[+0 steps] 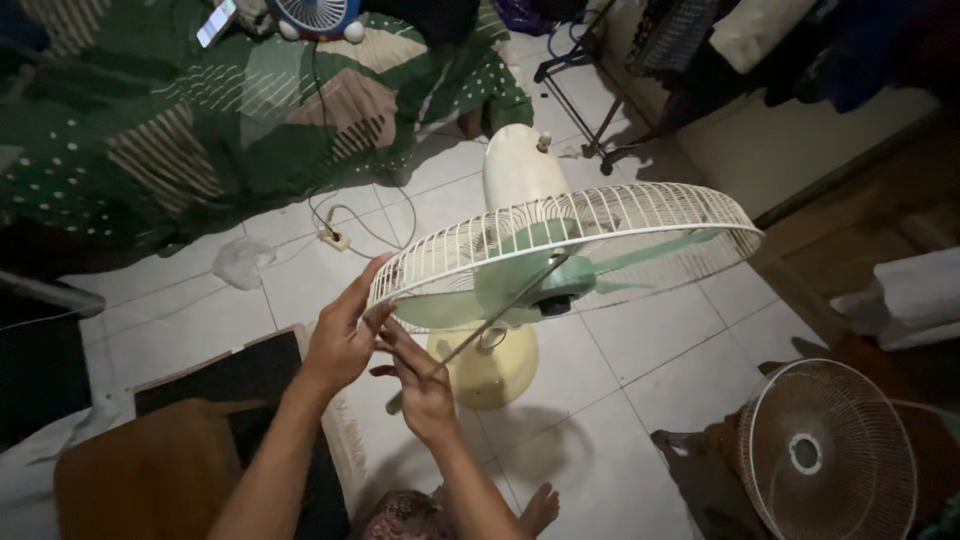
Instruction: The person moves a wooden stool, then uses a screwdriver to loosen and remove the front grille of a standing fan. They place the grille on the stool, retrieve a spray bottle and cloth, and spray the fan blades.
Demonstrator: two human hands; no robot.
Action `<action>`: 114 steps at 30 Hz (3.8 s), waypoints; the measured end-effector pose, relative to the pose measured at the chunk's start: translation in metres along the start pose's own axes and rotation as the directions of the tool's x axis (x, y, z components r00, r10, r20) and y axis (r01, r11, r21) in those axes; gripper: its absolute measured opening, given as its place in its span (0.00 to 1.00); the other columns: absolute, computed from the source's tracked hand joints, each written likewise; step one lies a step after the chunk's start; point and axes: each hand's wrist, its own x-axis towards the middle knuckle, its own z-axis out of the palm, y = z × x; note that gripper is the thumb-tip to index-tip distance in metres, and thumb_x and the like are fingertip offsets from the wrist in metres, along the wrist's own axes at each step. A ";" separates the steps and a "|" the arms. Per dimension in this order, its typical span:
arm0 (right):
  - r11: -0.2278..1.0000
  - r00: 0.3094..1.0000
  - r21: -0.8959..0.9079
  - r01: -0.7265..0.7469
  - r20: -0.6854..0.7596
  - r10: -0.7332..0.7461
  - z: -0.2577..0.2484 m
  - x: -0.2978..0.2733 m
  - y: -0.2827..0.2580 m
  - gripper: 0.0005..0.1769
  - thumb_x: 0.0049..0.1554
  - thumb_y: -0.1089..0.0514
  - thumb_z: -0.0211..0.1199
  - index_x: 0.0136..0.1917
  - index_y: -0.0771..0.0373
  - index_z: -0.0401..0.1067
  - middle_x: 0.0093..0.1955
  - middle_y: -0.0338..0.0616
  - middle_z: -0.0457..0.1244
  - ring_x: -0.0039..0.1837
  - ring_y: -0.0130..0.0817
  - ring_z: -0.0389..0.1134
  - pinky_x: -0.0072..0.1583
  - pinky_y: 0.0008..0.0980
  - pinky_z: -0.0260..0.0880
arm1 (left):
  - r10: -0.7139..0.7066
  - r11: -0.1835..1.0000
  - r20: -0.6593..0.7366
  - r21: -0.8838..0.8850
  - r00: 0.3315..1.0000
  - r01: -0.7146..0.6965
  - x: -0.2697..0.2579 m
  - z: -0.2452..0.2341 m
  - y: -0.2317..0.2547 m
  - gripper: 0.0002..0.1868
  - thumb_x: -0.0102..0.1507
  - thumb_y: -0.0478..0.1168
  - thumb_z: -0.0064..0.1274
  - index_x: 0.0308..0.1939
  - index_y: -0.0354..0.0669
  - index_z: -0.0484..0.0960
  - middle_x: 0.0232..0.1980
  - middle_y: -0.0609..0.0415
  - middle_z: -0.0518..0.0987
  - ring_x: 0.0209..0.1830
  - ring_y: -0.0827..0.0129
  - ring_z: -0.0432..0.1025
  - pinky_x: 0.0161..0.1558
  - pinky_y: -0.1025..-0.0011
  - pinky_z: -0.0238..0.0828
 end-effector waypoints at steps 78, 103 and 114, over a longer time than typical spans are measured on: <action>0.950 0.135 0.271 0.153 -0.958 0.251 -0.657 -0.347 -0.002 0.04 0.57 0.71 0.52 0.45 0.75 0.66 0.32 0.55 0.63 0.31 0.44 0.65 0.34 0.40 0.67 | -0.403 0.909 0.880 0.417 0.253 -0.002 -0.191 0.613 -0.063 0.32 0.69 0.48 0.45 0.77 0.56 0.56 0.63 0.44 0.76 0.63 0.48 0.70 0.58 0.48 0.65; 0.942 -0.172 0.258 -0.214 -0.959 0.223 -0.759 -0.403 0.032 0.20 0.55 0.67 0.62 0.61 0.70 0.68 0.44 0.49 0.68 0.39 0.36 0.72 0.41 0.33 0.72 | -0.210 0.941 0.858 0.308 0.469 -0.141 -0.185 0.729 -0.160 0.42 0.63 0.41 0.56 0.76 0.38 0.51 0.75 0.33 0.61 0.69 0.38 0.64 0.65 0.55 0.67; 0.790 -0.184 -0.032 -0.612 -0.966 -0.181 -0.721 -0.413 -0.002 0.23 0.59 0.56 0.64 0.65 0.69 0.71 0.60 0.54 0.68 0.60 0.44 0.71 0.60 0.38 0.69 | -0.228 0.930 0.865 0.330 0.447 -0.164 -0.180 0.717 -0.145 0.42 0.63 0.41 0.55 0.77 0.43 0.50 0.73 0.31 0.62 0.69 0.37 0.63 0.63 0.53 0.67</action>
